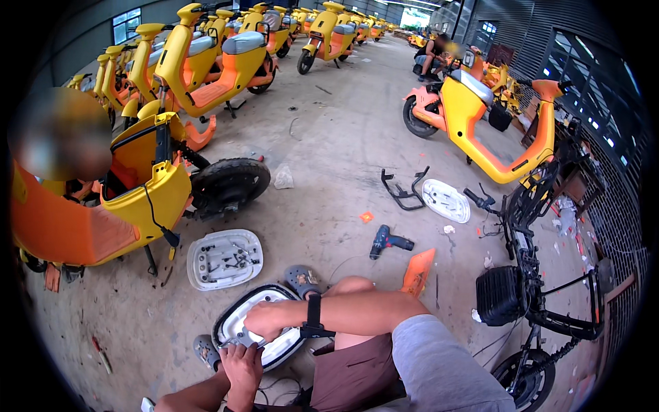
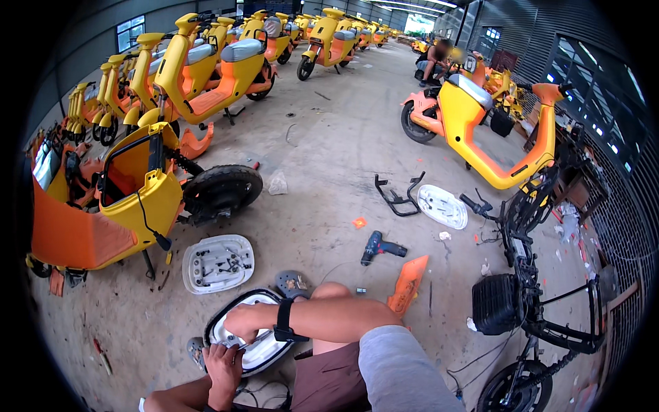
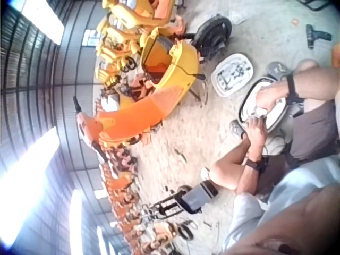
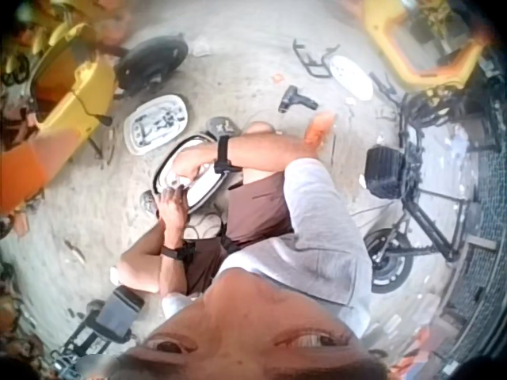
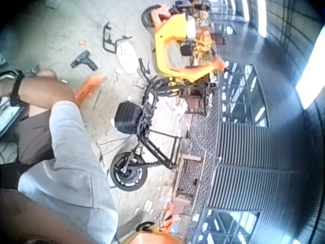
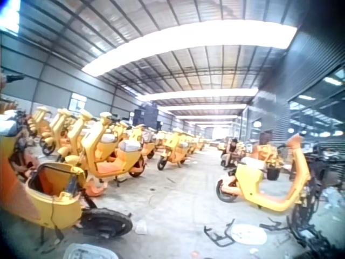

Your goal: The person assembles a scooter headlight panel by placing a metal bracket into the plastic housing and tightening multiple screws with a screwdriver while holding the assembly on their lap.

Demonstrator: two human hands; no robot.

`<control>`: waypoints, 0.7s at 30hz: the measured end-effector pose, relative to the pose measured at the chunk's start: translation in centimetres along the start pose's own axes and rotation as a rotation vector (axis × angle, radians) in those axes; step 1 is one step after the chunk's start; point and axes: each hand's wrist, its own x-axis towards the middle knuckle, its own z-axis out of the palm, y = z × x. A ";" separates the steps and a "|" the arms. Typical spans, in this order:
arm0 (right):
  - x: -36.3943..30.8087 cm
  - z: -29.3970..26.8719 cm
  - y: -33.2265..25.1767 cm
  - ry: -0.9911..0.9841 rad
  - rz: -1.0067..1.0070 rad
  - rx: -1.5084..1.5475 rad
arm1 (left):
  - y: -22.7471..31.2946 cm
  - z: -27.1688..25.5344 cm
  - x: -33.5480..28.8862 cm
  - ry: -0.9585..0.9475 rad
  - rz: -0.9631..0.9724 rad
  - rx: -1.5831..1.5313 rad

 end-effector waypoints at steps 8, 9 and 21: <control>0.4 -0.3 -1.0 -0.250 -0.025 0.166 | 0.1 0.4 0.3 -0.017 -0.113 -0.295; 0.5 -0.3 -0.8 -0.284 -0.061 0.183 | 0.5 0.0 0.6 -0.019 -0.109 -0.302; 0.3 -0.8 0.2 0.224 0.030 0.083 | -0.4 1.0 -0.3 -0.103 -0.163 -0.335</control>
